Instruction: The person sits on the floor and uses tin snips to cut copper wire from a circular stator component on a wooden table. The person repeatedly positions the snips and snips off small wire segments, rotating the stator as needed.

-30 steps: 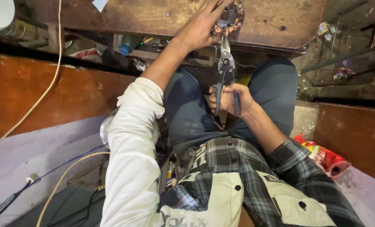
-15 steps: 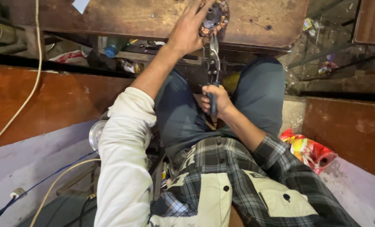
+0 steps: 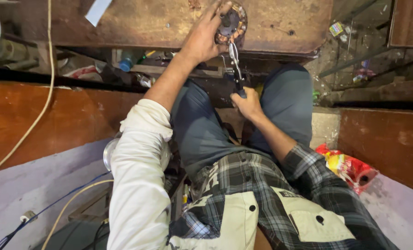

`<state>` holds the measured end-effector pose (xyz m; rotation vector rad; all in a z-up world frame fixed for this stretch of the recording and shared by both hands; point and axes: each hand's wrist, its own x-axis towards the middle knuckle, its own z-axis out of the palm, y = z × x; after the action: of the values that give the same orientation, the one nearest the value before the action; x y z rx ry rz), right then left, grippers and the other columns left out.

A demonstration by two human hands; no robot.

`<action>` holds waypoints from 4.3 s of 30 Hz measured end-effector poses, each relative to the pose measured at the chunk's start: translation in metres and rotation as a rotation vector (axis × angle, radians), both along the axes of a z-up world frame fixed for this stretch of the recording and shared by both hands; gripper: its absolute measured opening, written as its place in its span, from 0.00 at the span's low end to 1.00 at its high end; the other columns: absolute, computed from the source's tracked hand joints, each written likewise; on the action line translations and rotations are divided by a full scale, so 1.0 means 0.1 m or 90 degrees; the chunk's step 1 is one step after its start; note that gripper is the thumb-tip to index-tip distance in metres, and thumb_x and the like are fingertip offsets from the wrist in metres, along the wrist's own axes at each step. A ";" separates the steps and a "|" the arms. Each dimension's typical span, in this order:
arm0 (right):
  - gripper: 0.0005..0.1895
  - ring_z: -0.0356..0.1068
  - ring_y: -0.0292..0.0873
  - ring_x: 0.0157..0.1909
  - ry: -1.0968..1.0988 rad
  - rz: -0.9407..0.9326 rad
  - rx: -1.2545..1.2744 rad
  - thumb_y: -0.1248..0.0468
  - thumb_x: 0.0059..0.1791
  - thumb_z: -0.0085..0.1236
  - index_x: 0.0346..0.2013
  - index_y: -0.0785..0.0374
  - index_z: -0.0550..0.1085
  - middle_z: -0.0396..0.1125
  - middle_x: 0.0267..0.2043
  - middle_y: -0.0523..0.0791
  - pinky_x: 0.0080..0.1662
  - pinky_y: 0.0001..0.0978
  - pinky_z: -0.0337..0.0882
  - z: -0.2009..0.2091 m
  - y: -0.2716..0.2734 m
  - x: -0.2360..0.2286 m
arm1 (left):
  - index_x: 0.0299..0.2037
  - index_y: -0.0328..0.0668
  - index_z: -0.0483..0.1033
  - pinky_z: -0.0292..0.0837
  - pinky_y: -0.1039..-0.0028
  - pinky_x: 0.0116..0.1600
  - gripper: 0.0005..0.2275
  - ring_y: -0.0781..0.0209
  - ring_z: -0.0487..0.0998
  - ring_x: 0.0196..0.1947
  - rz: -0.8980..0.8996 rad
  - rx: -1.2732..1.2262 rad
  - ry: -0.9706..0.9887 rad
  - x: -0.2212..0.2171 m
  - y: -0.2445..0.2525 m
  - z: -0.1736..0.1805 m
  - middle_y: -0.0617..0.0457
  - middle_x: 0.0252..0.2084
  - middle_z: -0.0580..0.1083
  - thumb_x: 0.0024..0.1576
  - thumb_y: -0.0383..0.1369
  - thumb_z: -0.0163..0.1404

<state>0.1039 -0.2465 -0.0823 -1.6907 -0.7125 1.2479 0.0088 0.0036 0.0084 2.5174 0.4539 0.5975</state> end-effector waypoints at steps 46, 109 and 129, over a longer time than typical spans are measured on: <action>0.12 0.61 0.45 0.28 0.594 0.003 -0.081 0.57 0.46 0.52 0.38 0.60 0.67 0.59 0.27 0.44 0.35 0.45 0.64 0.23 -0.10 -0.07 | 0.75 0.45 0.55 0.66 0.57 0.70 0.42 0.35 0.65 0.68 0.010 0.054 0.051 0.09 0.04 -0.16 0.40 0.70 0.62 0.53 0.36 0.69; 0.39 0.72 0.57 0.54 0.815 0.170 0.053 0.61 0.41 0.53 0.66 0.75 0.63 0.70 0.51 0.58 0.62 0.52 0.69 0.82 0.01 -0.01 | 0.57 0.38 0.70 0.70 0.58 0.62 0.33 0.39 0.72 0.60 -0.042 -0.134 0.064 0.02 0.32 -0.02 0.43 0.57 0.72 0.42 0.33 0.72; 0.24 0.71 0.52 0.34 0.662 0.036 -0.077 0.59 0.41 0.48 0.48 0.70 0.71 0.69 0.32 0.51 0.43 0.51 0.75 0.61 0.15 -0.05 | 0.66 0.36 0.64 0.69 0.54 0.61 0.40 0.33 0.69 0.60 0.006 0.071 0.016 0.11 0.12 0.00 0.37 0.61 0.67 0.42 0.33 0.71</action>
<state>0.0988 -0.2312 -0.0208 -0.8756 -0.0422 1.9640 0.0200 0.0156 0.0084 2.6326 0.4536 0.6110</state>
